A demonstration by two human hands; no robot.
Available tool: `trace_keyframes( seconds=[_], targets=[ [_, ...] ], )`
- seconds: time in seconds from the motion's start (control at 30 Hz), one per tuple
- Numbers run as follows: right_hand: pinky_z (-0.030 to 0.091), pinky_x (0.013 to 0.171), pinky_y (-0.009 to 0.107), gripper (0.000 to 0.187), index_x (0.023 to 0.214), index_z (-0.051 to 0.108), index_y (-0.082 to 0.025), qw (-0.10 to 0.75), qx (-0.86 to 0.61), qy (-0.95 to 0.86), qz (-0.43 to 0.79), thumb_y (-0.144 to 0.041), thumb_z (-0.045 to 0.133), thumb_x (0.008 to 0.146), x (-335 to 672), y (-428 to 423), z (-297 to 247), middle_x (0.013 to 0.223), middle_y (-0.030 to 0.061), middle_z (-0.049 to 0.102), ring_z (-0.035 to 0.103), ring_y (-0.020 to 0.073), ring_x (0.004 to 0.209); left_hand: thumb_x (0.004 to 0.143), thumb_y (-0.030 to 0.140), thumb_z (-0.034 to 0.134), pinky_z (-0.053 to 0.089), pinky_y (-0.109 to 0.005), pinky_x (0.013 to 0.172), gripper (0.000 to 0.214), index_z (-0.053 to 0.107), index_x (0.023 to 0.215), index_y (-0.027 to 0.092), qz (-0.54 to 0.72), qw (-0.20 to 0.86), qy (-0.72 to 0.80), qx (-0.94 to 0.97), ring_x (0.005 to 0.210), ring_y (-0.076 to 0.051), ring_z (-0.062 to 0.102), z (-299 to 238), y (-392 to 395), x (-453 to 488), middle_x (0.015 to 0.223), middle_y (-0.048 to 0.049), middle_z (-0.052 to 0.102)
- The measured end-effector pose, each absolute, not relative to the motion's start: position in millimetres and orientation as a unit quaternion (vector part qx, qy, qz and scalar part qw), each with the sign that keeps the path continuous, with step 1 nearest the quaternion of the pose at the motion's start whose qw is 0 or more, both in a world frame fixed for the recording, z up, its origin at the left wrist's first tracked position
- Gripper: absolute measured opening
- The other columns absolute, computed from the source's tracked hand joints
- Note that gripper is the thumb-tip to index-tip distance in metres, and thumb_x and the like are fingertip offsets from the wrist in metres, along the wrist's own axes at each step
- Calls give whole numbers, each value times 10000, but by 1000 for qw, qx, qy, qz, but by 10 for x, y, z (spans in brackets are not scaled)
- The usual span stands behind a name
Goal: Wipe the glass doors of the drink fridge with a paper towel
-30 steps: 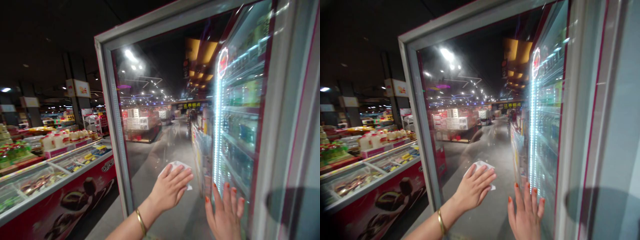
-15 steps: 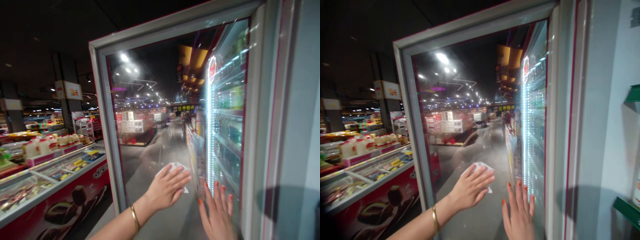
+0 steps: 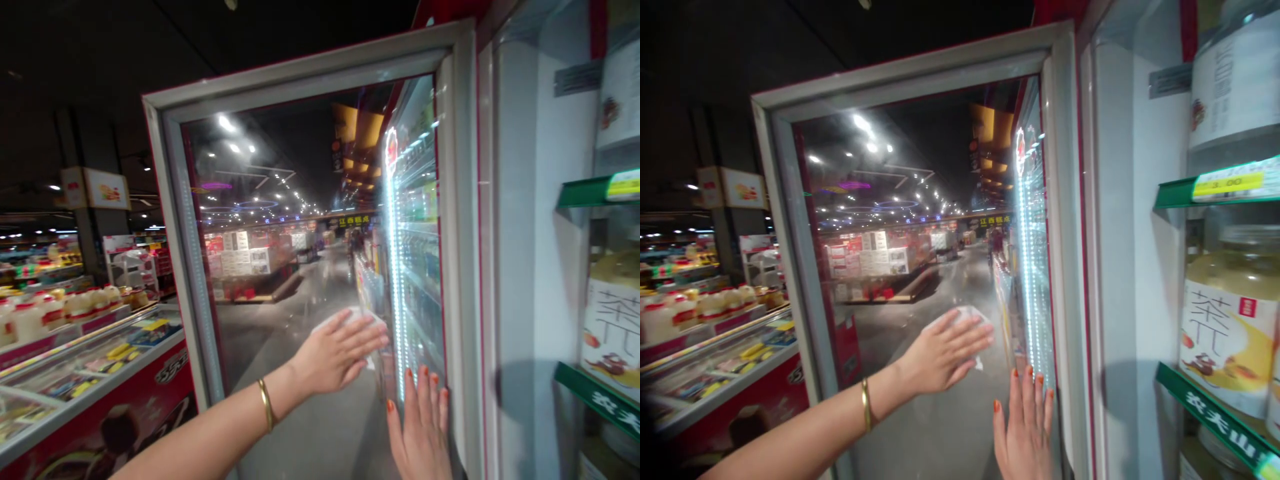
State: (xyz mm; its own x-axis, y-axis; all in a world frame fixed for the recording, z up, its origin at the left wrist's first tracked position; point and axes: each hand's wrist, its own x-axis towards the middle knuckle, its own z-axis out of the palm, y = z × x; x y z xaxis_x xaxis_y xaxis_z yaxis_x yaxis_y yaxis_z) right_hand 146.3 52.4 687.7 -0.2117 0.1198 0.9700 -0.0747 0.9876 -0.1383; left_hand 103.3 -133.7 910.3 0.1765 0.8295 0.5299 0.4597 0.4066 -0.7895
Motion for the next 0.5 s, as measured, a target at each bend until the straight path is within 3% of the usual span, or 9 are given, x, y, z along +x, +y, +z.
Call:
trace_keyframes(
  seconds=[0.1,0.17,0.23,0.3,0.4,0.47,0.5],
  targets=[
    [267,1288,763,734,1744,158,-120,633,-31,-770,73,-353,430,1103,1315,396,6748,1800,222,193,162,408,1688,1092,450,411,-23,-529,1412,698,238,1722,203,101,595,-669,-435,1717,-222,71,9868,-1275,874,1798,-24,296],
    [245,1288,786,753,1744,146,-111,648,-40,-756,86,-345,454,1097,1216,324,6658,1799,233,183,162,416,1686,1094,458,404,-5,-579,1408,745,137,1738,196,44,608,-705,-363,1717,-249,88,10214,-1030,834,1817,-57,237],
    [267,1283,784,765,1742,125,-97,669,-34,-734,113,-323,458,1092,1161,292,6568,1801,249,159,162,414,1686,1087,469,413,23,-617,1405,745,162,1736,202,56,594,-707,-380,1718,-277,81,10156,-793,869,1828,-55,192],
    [352,1248,775,768,1743,97,-92,683,-19,-712,163,-326,434,1095,1162,290,6479,1806,265,104,147,424,1687,1078,451,426,50,-575,1417,677,307,1705,224,146,553,-653,-497,1719,-258,63,9776,-714,939,1824,-14,208],
    [482,1145,771,765,1753,75,-127,678,-29,-682,273,-396,380,1105,1224,283,6366,1811,271,59,144,470,1676,1083,426,409,121,-321,1409,511,526,1579,383,246,491,-557,-623,1697,-71,54,9289,-940,1004,1762,174,328],
    [528,1089,772,761,1757,89,-154,659,-39,-674,331,-456,343,1106,1266,259,6321,1810,267,90,164,493,1666,1091,453,401,109,-314,1407,509,508,1585,396,241,495,-565,-614,1692,-46,41,9405,-1147,988,1734,195,374],
    [539,1071,773,761,1758,97,-170,649,-37,-675,350,-478,335,1105,1282,245,6314,1810,262,104,167,499,1664,1094,459,404,78,-384,1419,550,452,1630,344,227,506,-582,-595,1703,-89,29,9595,-1199,967,1748,142,372]
  ],
)
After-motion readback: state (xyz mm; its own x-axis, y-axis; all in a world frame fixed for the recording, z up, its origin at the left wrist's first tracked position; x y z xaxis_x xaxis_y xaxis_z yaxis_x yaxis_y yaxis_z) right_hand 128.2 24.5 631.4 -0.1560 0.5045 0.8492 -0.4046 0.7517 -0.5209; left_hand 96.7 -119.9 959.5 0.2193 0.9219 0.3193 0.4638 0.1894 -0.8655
